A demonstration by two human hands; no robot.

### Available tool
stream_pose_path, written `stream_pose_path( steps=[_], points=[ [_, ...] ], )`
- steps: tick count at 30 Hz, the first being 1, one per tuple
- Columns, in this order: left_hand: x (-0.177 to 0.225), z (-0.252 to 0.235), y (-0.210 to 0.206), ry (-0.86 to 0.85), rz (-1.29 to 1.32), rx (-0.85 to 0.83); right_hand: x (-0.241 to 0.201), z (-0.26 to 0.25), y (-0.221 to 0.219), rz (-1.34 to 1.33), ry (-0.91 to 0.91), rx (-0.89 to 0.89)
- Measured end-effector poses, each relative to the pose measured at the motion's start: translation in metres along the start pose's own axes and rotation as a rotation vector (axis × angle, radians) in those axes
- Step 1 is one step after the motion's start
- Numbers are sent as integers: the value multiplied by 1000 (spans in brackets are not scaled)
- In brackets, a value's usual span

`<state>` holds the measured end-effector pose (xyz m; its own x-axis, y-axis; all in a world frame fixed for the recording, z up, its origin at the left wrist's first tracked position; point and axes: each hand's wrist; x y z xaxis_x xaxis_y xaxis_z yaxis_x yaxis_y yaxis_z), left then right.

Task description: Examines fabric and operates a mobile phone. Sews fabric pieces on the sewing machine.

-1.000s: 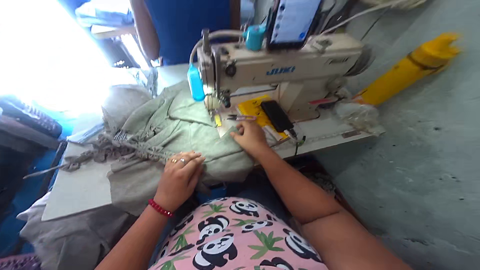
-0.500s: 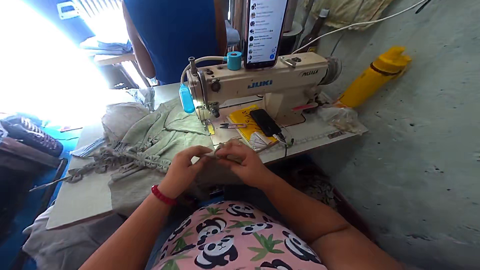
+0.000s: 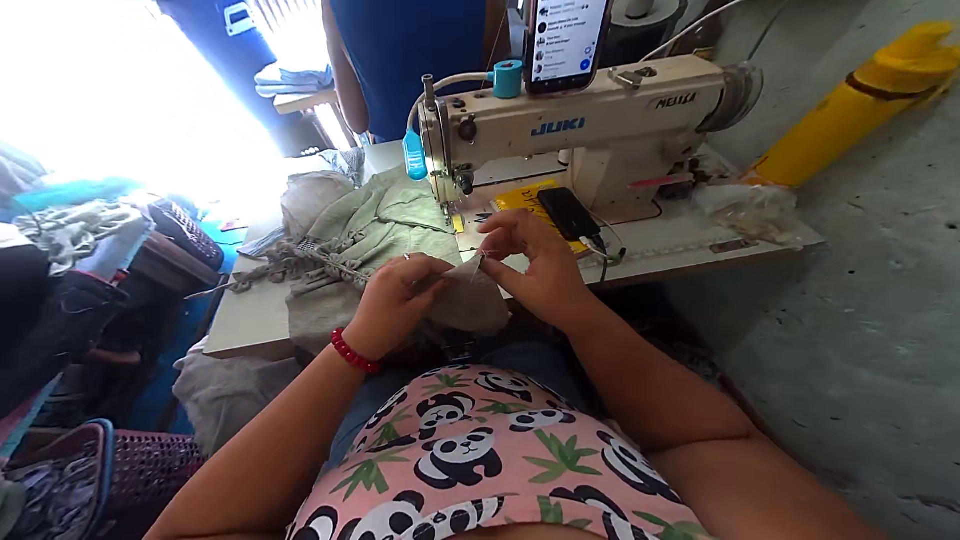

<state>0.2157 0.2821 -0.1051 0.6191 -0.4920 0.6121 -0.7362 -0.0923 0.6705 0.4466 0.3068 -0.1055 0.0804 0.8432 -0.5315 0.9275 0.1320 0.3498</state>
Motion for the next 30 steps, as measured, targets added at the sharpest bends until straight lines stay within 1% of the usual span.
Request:
stream_pose_path(
  steps=[4,7,9,15,21,24,27,30],
  points=[
    [2,7,-1,-16,2,-25,-7,-2,0,75,19,-49],
    [4,6,2,32,156,-98,-9,-6,-1,99,118,-41],
    [5,1,5,44,251,-115,-10,-11,0,99,169,-43],
    [1,-10,-2,-35,355,-18,-11,-21,-1,69,177,-52],
    [-9,-16,-11,-100,358,91,0,-22,-7,-107,102,-12],
    [-10,-17,-12,-115,277,141,-3,-19,-6,39,65,-73],
    [-12,-15,-14,-131,193,134,-1,-18,-9,205,136,-79],
    [-20,-12,-21,-146,120,116,-9,-16,-5,335,206,-102]
  ],
)
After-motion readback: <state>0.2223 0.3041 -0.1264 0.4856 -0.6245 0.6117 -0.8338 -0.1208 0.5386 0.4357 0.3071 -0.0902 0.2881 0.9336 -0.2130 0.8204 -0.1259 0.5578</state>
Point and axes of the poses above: each hand's wrist, its own z-axis away from the middle knuckle, its own y-axis out of the back of the hand, x = y × z, and after that the axes turned 12 degrees about y, right-handed
